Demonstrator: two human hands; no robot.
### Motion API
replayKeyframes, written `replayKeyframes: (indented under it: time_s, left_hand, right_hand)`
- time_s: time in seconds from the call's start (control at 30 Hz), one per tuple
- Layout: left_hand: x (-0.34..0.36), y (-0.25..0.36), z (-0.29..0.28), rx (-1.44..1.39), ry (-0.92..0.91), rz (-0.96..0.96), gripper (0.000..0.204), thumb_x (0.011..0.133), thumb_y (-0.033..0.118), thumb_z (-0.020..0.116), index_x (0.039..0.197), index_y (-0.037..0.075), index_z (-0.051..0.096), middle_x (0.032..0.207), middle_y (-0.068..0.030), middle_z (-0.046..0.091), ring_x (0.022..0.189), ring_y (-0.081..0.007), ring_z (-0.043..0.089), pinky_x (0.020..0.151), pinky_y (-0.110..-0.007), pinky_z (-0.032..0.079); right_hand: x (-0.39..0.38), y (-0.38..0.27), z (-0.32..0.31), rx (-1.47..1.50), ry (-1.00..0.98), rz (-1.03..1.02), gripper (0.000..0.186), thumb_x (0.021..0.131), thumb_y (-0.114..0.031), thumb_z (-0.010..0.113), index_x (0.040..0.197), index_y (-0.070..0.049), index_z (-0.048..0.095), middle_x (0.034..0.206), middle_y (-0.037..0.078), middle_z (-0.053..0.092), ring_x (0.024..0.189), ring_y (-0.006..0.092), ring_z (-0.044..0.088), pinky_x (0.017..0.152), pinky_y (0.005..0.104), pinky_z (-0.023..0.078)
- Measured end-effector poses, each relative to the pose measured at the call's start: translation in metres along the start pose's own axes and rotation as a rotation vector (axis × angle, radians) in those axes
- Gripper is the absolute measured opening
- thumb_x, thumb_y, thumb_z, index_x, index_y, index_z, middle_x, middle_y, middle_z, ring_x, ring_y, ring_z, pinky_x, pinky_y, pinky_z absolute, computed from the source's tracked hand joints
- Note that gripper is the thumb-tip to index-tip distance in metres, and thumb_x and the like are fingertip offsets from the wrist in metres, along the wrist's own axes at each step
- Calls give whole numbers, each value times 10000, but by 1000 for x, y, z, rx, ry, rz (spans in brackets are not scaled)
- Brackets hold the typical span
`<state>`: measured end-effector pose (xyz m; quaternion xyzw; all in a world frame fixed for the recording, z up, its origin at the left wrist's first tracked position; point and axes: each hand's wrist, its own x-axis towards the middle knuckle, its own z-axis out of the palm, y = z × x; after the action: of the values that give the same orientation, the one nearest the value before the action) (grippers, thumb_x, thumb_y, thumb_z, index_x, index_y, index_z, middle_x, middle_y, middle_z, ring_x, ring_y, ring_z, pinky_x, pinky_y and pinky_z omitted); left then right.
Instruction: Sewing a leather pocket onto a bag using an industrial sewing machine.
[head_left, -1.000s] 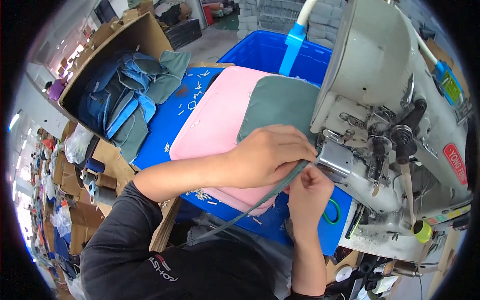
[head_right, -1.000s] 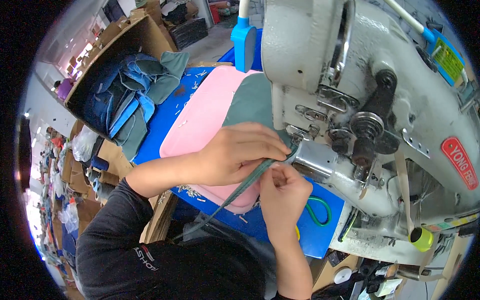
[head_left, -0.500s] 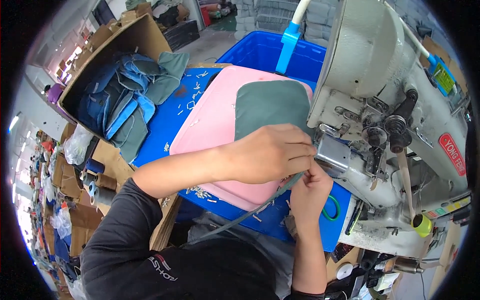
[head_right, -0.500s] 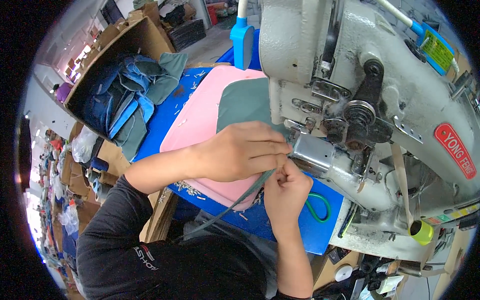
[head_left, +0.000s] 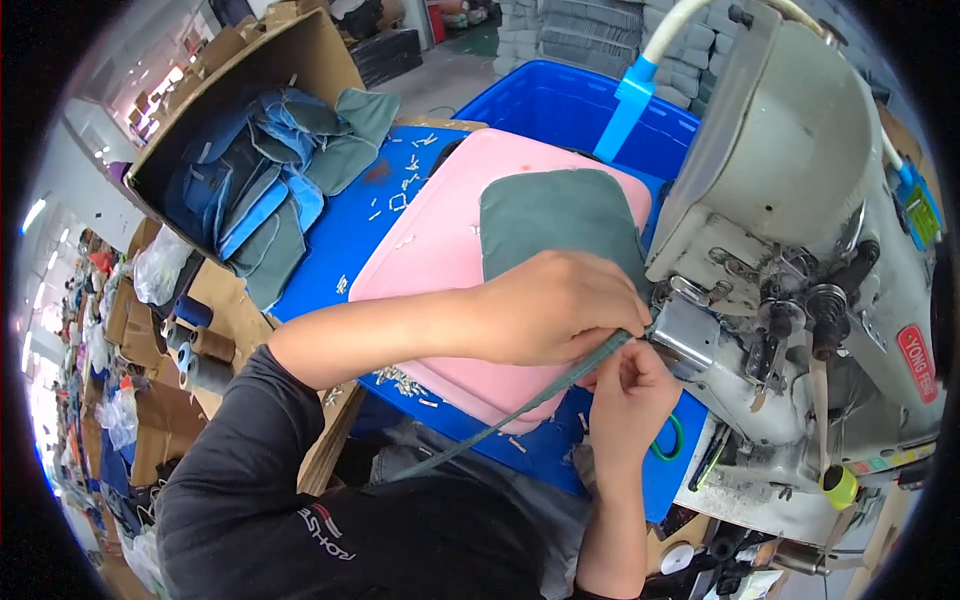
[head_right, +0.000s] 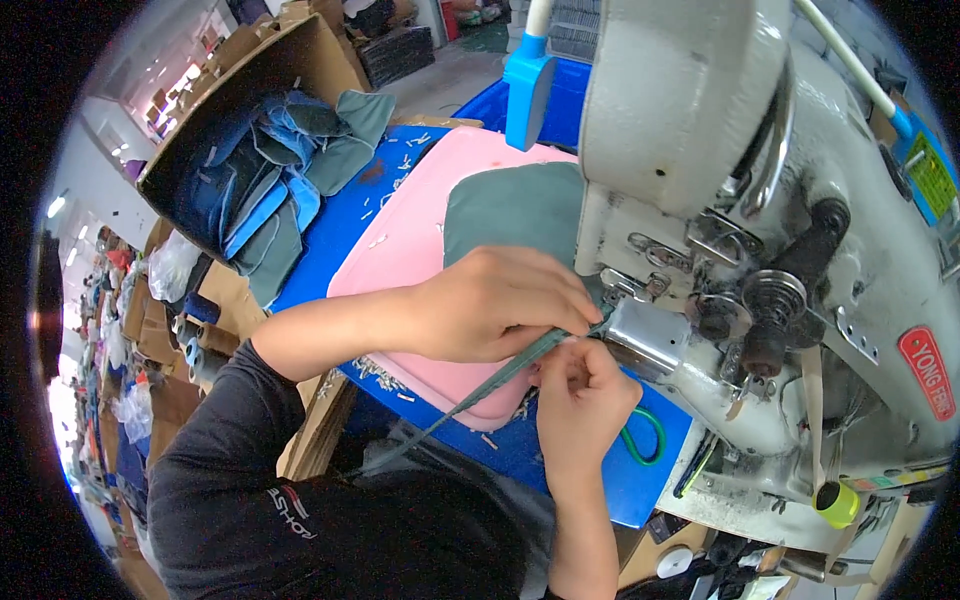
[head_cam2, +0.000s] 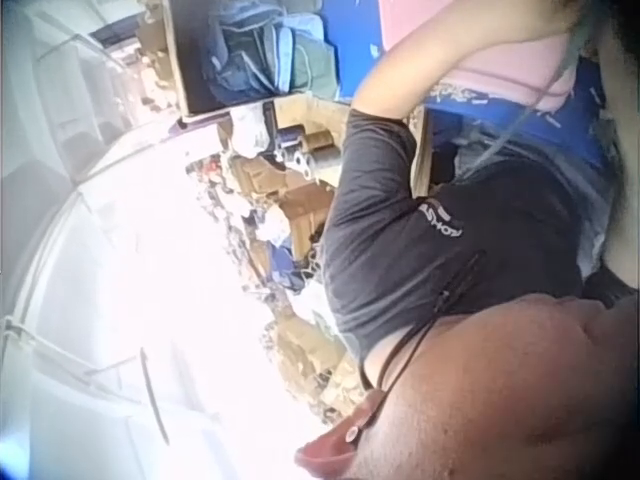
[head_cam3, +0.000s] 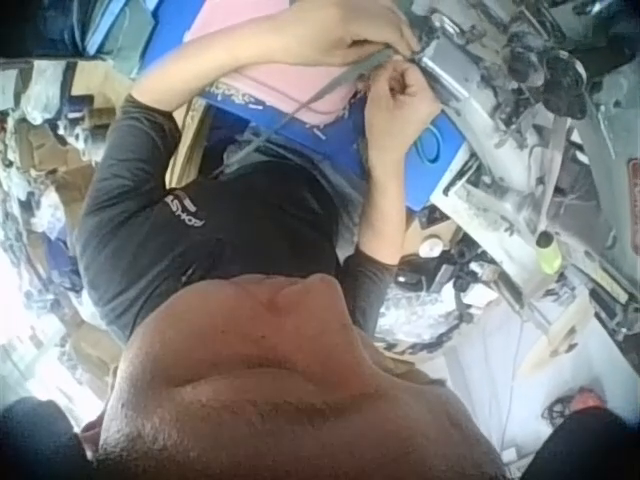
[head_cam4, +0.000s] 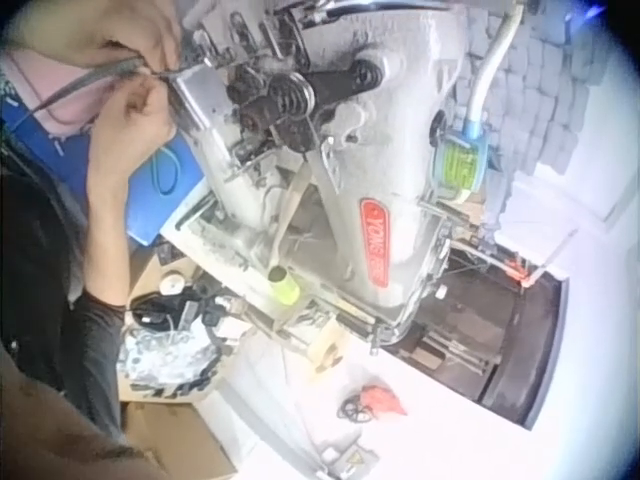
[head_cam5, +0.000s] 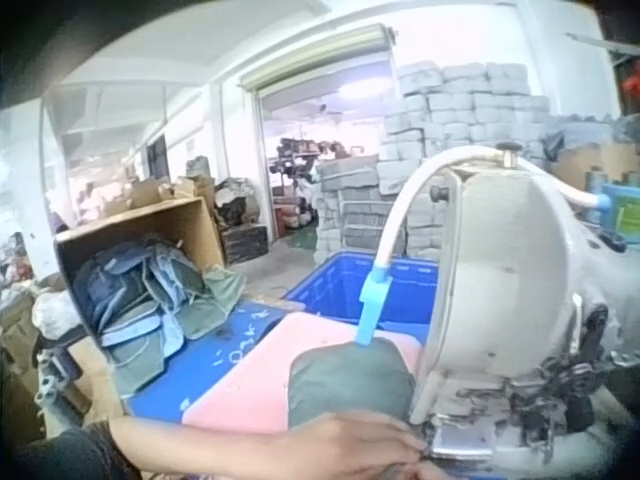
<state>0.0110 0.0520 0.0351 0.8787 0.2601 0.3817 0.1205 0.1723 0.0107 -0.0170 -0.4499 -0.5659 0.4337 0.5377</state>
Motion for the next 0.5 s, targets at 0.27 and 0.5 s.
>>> replayKeyframes:
  time_s: [0.27, 0.5]
  left_hand:
    - [-4, 9, 7, 231, 0, 143, 316, 675, 46, 702, 989, 25, 670, 1051, -97, 683, 982, -276, 658, 807, -381, 540]
    - [-9, 14, 7, 199, 20, 76, 360, 664, 23, 702, 1022, 28, 673, 1089, -101, 677, 1008, -276, 652, 824, -385, 537]
  right_hand:
    - [4, -9, -17, 80, -38, 63, 105, 917, 36, 578, 817, 37, 610, 616, 13, 610, 544, 59, 596, 496, 199, 463]
    - [5, -14, -22, 146, -18, 136, 96, 935, 34, 560, 887, 39, 642, 705, 12, 633, 579, 39, 577, 488, 196, 463]
